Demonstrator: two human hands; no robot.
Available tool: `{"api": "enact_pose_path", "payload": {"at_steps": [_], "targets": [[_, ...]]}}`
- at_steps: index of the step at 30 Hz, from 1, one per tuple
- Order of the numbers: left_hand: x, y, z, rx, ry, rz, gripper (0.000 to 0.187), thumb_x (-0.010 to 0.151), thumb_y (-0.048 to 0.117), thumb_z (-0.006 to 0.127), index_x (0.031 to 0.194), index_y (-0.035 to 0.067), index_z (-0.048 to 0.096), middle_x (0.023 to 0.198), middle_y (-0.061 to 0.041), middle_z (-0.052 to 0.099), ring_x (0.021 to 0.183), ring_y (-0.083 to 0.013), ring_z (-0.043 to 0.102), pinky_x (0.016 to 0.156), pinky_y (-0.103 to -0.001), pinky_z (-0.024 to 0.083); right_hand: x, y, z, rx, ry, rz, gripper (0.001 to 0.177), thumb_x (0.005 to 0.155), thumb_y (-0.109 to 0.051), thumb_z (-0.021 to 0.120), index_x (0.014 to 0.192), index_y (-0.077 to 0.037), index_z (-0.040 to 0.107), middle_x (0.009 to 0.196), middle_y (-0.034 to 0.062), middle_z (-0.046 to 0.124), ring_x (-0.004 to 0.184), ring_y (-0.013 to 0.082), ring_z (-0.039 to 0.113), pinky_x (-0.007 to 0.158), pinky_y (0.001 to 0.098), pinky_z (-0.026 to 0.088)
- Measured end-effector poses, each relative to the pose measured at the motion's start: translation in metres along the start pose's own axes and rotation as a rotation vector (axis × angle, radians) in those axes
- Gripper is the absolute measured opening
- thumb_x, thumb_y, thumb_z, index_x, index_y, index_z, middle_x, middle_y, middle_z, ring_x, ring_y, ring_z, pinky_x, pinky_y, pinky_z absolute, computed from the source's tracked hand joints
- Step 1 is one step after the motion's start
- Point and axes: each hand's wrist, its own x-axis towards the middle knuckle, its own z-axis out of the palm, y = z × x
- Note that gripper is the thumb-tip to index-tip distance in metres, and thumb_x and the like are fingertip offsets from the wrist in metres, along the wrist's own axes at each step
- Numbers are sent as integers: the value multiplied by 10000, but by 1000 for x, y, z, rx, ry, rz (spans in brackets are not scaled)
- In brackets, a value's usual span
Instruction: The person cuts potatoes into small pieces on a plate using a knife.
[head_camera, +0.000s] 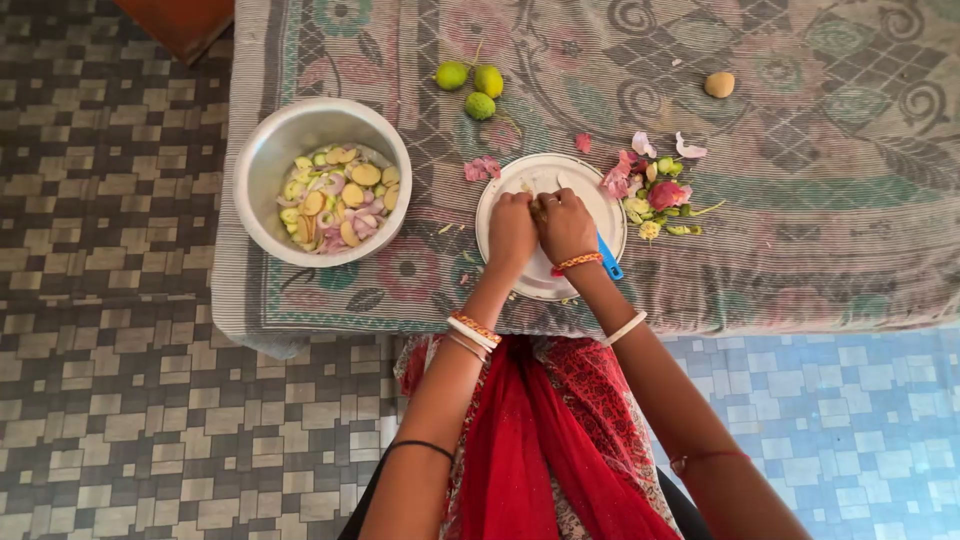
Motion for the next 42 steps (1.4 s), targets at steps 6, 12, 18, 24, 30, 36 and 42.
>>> {"api": "enact_pose_path", "payload": {"at_steps": [6,12,18,24,30,36,42], "targets": [[-2,15,-8,-85,58,-45,288,763,17,697,1051,24,670,1059,-196,643,1001,-403,609,873,-483,516,2,7,4,16,-29,65,184,917,-195,697,1073,-123,764,1001,161,701,871,374,702,790,463,576],[-10,10,20,-338,209,-155,247,832,26,690,1075,5,654,1043,-189,642,1001,-383,627,888,-472,532,-4,9,8,334,-32,222,235,872,-236,784,1067,-104,782,923,162,780,831,286,770,769,373,593],[-9,29,-14,-955,108,-550,252,932,177,704,1114,8,659,1036,-110,735,886,-171,717,748,-323,602,-2,17,4,918,-94,360,246,867,-111,758,1097,-26,735,918,32,769,802,88,742,752,263,613],[1,3,-25,-1430,428,-270,207,998,77,748,1147,-41,666,1044,-68,718,911,-111,652,822,-251,540,36,-31,-24,859,-164,159,216,931,-79,788,1117,22,741,917,63,751,804,92,688,726,256,571],[19,-41,-156,-1453,618,-78,256,958,-72,667,1206,-25,627,987,-78,722,859,-149,697,789,-269,577,90,-156,-44,1266,-371,-33,236,923,-27,733,1156,-1,707,978,24,767,880,73,741,798,246,642],[14,-103,-244,-980,708,-227,250,977,-75,621,1203,-41,723,1114,-99,776,918,-136,718,810,-249,581,115,-244,-34,784,-336,-144,240,802,-35,805,1040,-68,792,816,41,765,751,126,749,672,285,613],[8,-133,-261,-467,594,-181,547,780,-181,492,1206,18,771,1151,-149,797,1073,-218,776,969,-307,580,138,-237,70,323,-107,-476,206,790,-196,837,996,-189,843,811,138,751,730,343,721,690,450,580]]}}
